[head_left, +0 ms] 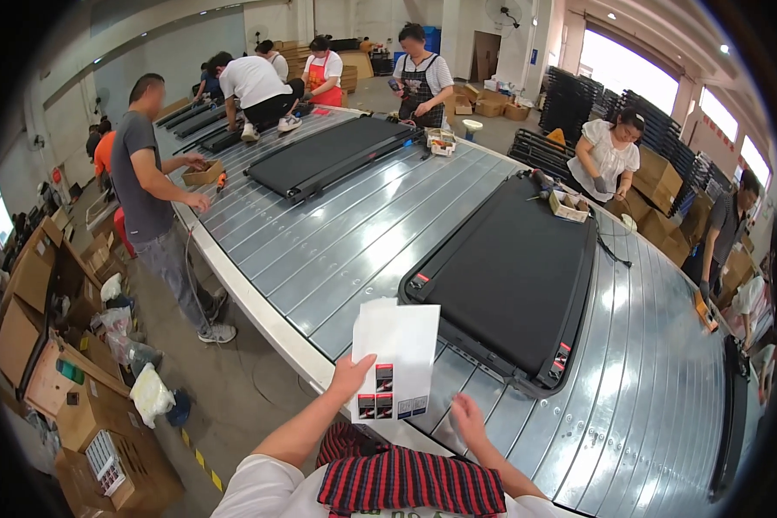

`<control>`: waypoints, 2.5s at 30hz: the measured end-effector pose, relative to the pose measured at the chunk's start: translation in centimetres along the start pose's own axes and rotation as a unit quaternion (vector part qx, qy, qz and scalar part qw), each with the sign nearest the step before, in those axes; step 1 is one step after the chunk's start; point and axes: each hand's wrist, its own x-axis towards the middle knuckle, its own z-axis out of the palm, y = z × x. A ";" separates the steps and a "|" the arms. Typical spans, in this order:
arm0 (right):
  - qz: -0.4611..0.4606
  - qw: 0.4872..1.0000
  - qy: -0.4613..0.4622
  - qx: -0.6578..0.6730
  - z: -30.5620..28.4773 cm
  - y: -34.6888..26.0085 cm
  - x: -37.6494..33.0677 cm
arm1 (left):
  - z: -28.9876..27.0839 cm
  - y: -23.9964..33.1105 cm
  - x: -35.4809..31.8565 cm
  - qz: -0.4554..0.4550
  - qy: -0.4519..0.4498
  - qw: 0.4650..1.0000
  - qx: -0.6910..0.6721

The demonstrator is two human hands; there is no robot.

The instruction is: Applying identification and warning labels to treadmills on a factory assembly line.

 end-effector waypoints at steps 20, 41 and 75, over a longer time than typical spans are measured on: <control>0.078 0.981 -0.043 0.175 10.1 -15.5 8.6 | -6.7 6.0 7.4 -0.069 -0.160 0.978 -0.116; 0.018 0.961 0.235 0.146 14.8 -24.5 12.8 | -6.7 13.6 23.7 -0.039 -0.333 0.934 -0.125; -0.270 0.799 0.444 -0.302 9.6 -27.9 17.0 | -6.6 15.6 18.6 0.002 -0.413 0.902 0.128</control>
